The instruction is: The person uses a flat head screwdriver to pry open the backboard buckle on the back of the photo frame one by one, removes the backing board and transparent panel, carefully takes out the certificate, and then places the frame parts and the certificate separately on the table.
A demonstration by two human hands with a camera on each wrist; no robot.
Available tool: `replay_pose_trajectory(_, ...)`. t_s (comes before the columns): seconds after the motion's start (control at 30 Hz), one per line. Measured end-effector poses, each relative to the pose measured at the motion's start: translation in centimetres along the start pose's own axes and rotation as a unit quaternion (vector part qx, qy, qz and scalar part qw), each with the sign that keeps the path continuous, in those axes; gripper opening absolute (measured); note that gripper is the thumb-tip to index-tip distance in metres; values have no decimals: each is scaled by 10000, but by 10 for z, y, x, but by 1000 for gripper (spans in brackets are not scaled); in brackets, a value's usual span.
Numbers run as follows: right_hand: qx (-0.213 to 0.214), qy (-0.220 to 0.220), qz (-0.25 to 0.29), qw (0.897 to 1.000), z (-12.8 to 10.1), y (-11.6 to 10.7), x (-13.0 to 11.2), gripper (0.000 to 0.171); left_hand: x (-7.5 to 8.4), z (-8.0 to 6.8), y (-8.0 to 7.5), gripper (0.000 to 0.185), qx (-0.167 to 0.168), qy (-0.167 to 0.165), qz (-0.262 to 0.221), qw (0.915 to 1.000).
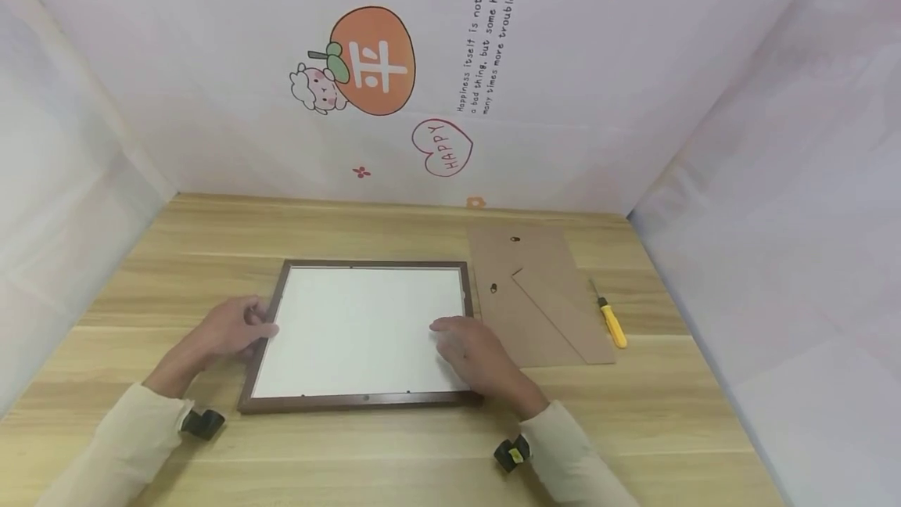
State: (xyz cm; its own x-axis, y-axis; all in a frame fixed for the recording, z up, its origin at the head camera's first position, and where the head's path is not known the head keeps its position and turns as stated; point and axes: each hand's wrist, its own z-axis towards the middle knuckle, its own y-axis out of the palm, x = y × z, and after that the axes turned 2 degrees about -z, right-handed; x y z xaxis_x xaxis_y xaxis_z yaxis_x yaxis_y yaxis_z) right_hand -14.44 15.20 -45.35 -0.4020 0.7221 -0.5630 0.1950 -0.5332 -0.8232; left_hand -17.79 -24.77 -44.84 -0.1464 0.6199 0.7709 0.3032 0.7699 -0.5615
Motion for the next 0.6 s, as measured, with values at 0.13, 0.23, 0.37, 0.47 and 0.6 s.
replay_pose_trajectory(0.13, -125, -254, -588, 9979, -1, 2, -2, 43, 0, -1, 0, 19, -15, 12, -16, 10000)
replay_pose_trajectory(0.23, -240, -298, -755, 9964, -2, 3, -2, 48, 0, -2, -1, 20, -33, 22, -14, 10000)
replay_pose_trajectory(0.37, -341, -293, -854, 9953, -4, 5, -1, 50, 1, -2, -1, 19, -27, 36, 48, 10000)
replay_pose_trajectory(0.47, -390, -316, -944, 9943, -6, 7, 1, 51, 0, -1, -1, 19, -22, 79, 117, 9999)
replay_pose_trajectory(0.6, -379, -343, -1003, 9936, -8, 10, 6, 53, -1, -1, -1, 19, -51, 96, 147, 9998)
